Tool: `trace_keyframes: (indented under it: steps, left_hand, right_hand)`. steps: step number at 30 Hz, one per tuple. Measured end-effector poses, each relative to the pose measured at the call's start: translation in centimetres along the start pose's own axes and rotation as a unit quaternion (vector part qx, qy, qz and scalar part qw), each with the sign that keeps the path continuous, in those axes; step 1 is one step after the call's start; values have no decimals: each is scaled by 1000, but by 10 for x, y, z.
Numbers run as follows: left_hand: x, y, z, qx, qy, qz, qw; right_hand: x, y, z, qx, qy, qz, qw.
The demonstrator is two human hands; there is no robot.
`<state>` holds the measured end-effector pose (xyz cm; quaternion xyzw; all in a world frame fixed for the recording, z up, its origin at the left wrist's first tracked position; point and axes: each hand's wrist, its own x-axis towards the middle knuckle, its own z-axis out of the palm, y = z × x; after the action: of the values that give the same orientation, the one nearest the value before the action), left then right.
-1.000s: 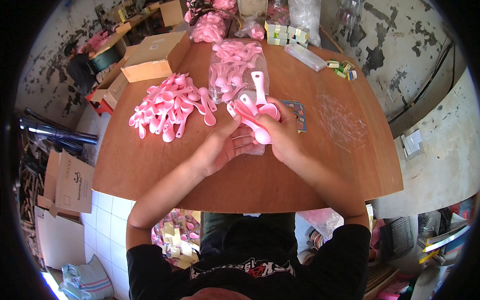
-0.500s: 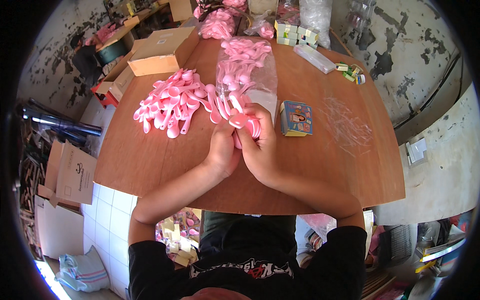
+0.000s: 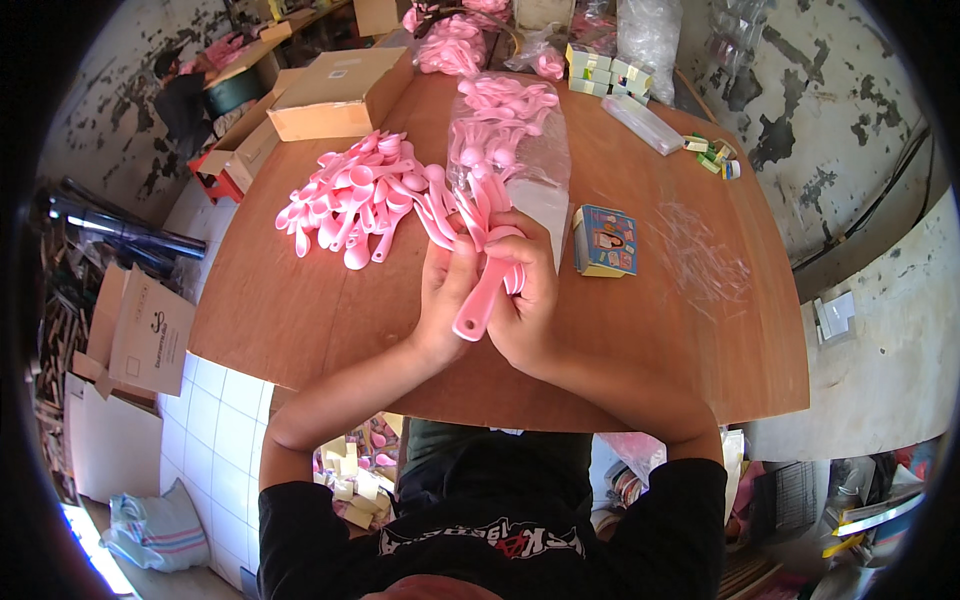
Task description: The person unpacks pink plastic spoons from a sealed bag and places them into a clear plastic container. The person repeatedly picks up spoons from the table and arranges them inside the container.
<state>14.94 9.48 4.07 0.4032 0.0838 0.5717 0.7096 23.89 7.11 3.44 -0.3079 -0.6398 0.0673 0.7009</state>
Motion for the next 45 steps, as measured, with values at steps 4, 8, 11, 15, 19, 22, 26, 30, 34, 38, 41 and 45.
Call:
trace_keyframes:
  steps: [4,8,11,15,19,22,26,30,34,38,41,45]
  left_hand:
    - [6,5,-6,32,-22,-32,999]
    - [7,3,-12,38,-19,-46,998]
    - [7,3,-13,63,-22,-13,998]
    - [7,3,-17,107,7,-2,994]
    - [14,0,-20,121,55,-12,991]
    - [17,6,-24,133,45,-48,989]
    - [21,5,-25,81,90,-47,992]
    - [27,4,-28,59,136,1,989]
    - [32,13,-38,68,107,21,992]
    - [38,20,-48,43,80,30,995]
    - [39,33,-58,54,24,34,998]
    - [40,40,-65,131,-18,31,991]
  right_hand:
    - [3,0,1,-45,-17,-3,999]
    - [-1,9,4,-19,-18,-7,1000]
    - [-2,10,7,16,-18,5,1000]
    - [-4,11,8,31,-16,37,999]
    - [-2,19,11,5,-20,16,1000]
    - [0,20,9,15,-29,32,999]
    - [0,21,17,66,-19,35,997]
    - [6,19,24,41,53,40,997]
    - [16,27,22,-3,93,68,993]
    - [31,28,5,-111,67,98,987]
    - [51,29,-10,-181,-5,53,982]
    - [62,25,-6,-334,-103,-163,923]
